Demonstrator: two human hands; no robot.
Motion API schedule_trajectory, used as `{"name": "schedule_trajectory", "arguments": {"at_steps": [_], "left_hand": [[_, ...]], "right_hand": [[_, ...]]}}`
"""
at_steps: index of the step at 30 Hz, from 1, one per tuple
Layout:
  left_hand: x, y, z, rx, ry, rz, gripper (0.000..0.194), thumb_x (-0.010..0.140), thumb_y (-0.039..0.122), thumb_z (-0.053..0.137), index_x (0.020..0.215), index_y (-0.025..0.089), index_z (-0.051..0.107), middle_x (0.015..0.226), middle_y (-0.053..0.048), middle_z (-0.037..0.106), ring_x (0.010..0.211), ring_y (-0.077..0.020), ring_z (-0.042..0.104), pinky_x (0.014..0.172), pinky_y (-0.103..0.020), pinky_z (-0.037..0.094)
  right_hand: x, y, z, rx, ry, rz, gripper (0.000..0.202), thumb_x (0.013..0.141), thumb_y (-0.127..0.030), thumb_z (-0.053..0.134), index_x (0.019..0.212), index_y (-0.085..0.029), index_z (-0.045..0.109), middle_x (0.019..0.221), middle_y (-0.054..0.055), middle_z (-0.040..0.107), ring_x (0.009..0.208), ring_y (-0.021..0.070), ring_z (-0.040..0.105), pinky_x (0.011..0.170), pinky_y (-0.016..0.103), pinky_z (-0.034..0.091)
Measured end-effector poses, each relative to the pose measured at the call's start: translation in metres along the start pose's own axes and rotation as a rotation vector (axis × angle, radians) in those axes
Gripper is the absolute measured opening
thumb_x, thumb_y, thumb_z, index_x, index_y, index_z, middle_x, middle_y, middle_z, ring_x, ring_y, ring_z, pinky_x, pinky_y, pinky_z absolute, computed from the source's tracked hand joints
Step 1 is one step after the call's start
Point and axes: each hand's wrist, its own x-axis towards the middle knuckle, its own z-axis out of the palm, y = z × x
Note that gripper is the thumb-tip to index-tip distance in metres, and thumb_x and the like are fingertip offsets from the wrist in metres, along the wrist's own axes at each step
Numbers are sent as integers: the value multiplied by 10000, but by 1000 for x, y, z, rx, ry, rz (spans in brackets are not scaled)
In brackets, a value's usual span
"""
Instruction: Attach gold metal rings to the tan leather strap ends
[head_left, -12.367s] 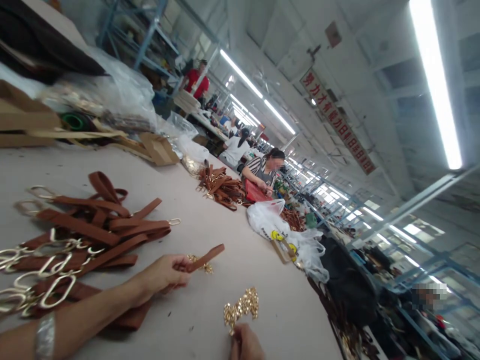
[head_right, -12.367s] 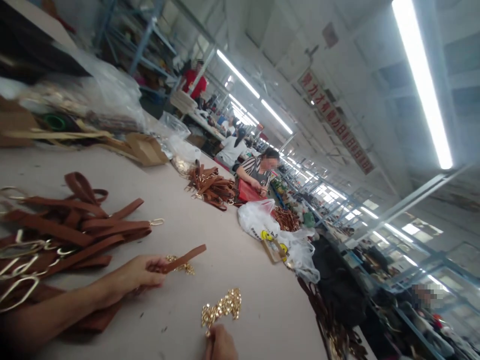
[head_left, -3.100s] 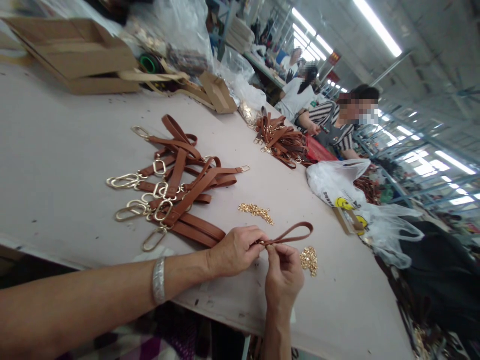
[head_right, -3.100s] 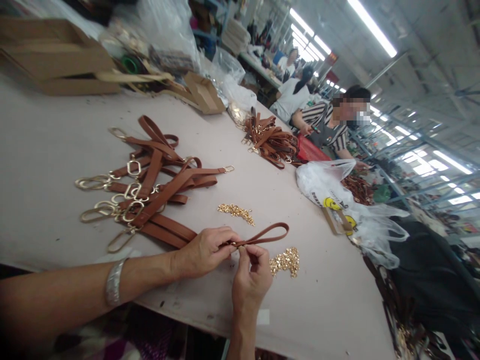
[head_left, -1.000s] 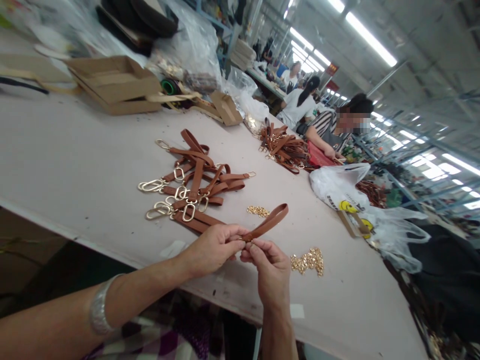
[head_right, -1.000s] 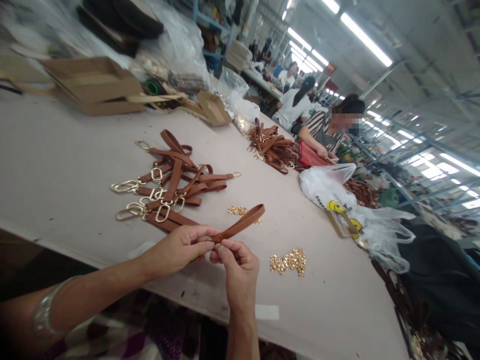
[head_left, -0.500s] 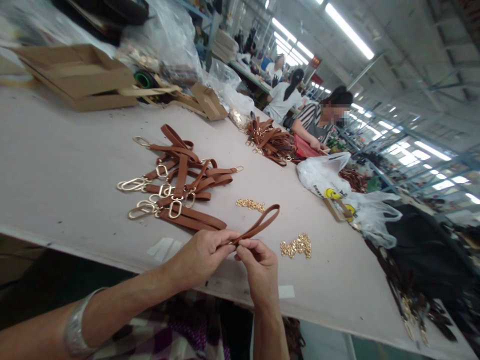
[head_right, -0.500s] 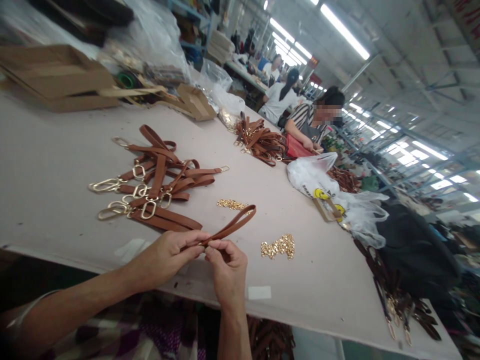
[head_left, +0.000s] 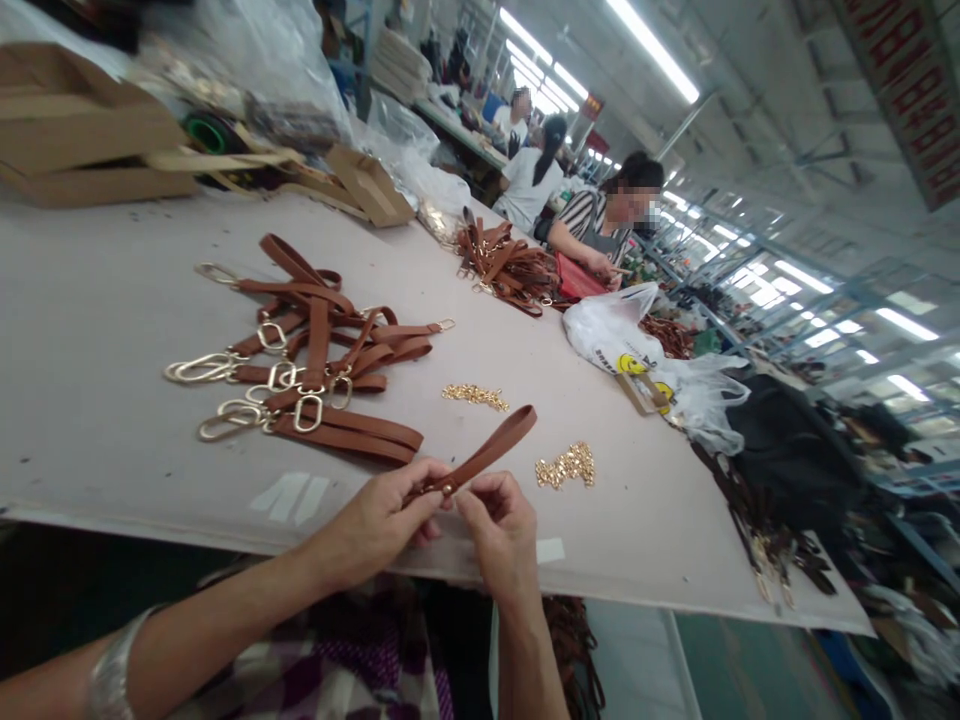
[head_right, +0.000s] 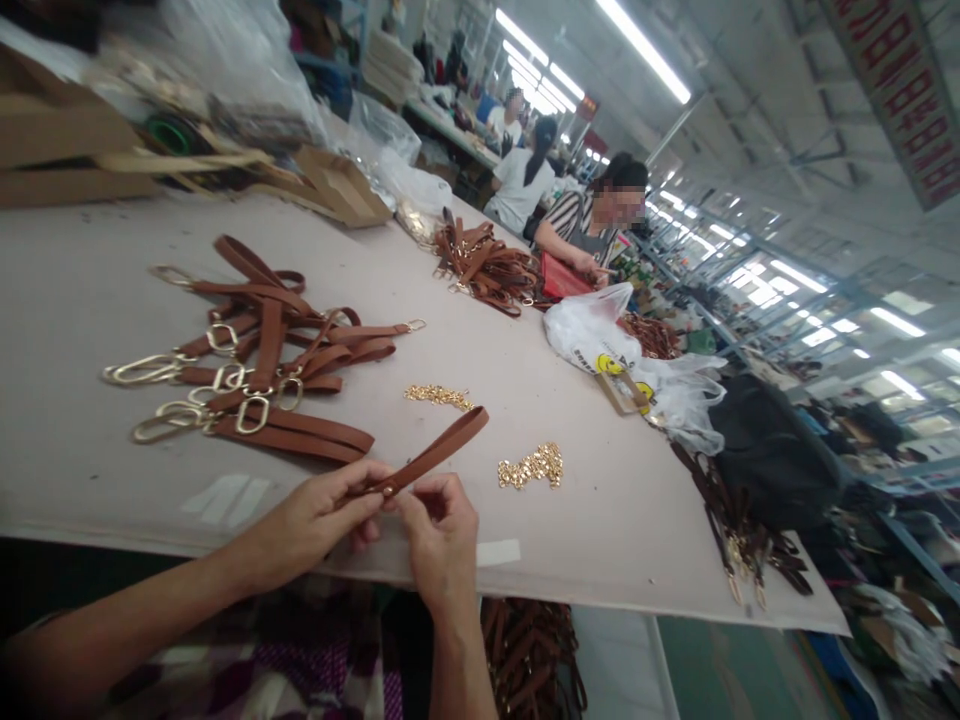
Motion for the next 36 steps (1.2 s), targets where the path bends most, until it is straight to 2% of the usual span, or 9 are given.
{"name": "schedule_trajectory", "arguments": {"at_steps": [5,8,11,17,22,26,30,33,36], "left_hand": [[0,-2,-4,-164,38,-181,482,854,432,526,1246,153,533,597,40,547,513,-117,491,475,-201,401],[-2,1,-9,-222,68,-225,439,858,504,512,1061,128,610,578,30,515,509,-105,428,473,-201,358],[-3,1,-10,-313,39,-236,433,892,514,465,853,119,636,598,3,521,540,-105,424,495,-208,340],[-4,5,-6,-566,41,-306,302,776,379,664,923,116,680,835,-42,624,683,-113,522,596,-211,398],[-3,11,-1,-533,28,-276,262,680,252,716,903,120,682,750,4,607,662,-92,513,669,-211,419],[2,5,1,-375,94,-225,209,700,249,662,869,125,661,659,29,579,610,-95,501,611,-214,396],[7,-6,4,-272,127,-168,269,712,226,634,968,149,658,645,46,571,578,-96,494,548,-204,356],[7,-9,4,-248,128,-132,236,740,239,616,952,151,672,708,21,618,617,-107,538,567,-206,388],[5,-7,2,-225,128,-74,240,771,256,602,969,156,694,801,-7,668,657,-119,577,608,-216,432]], "right_hand": [[13,31,-69,-600,222,-125,174,885,-300,550,1007,-195,615,914,32,686,824,163,636,787,295,494],[22,46,-97,-950,161,-251,191,911,-209,463,1043,-185,600,942,51,687,846,174,633,786,297,489],[30,50,-103,-1090,61,-326,227,904,-144,429,1053,-175,598,942,66,683,881,192,621,809,308,473],[39,46,-97,-1208,-2,-358,245,894,-112,413,1044,-159,602,861,94,664,821,229,601,748,333,454],[45,49,-97,-1265,57,-366,192,875,-127,440,966,-162,605,864,107,657,856,253,599,766,370,460],[35,42,-83,-841,117,-264,147,893,-250,511,979,-179,608,878,77,672,823,224,632,771,372,498],[11,21,-43,-259,85,-146,179,857,-342,632,964,-201,601,845,24,669,766,171,658,706,303,538],[-2,6,-11,-155,30,-204,151,850,-305,653,959,-206,619,870,19,679,797,156,660,730,284,539],[-4,1,7,-233,-1,-297,112,870,-269,622,962,-207,638,906,26,695,827,153,662,768,285,534]]}}
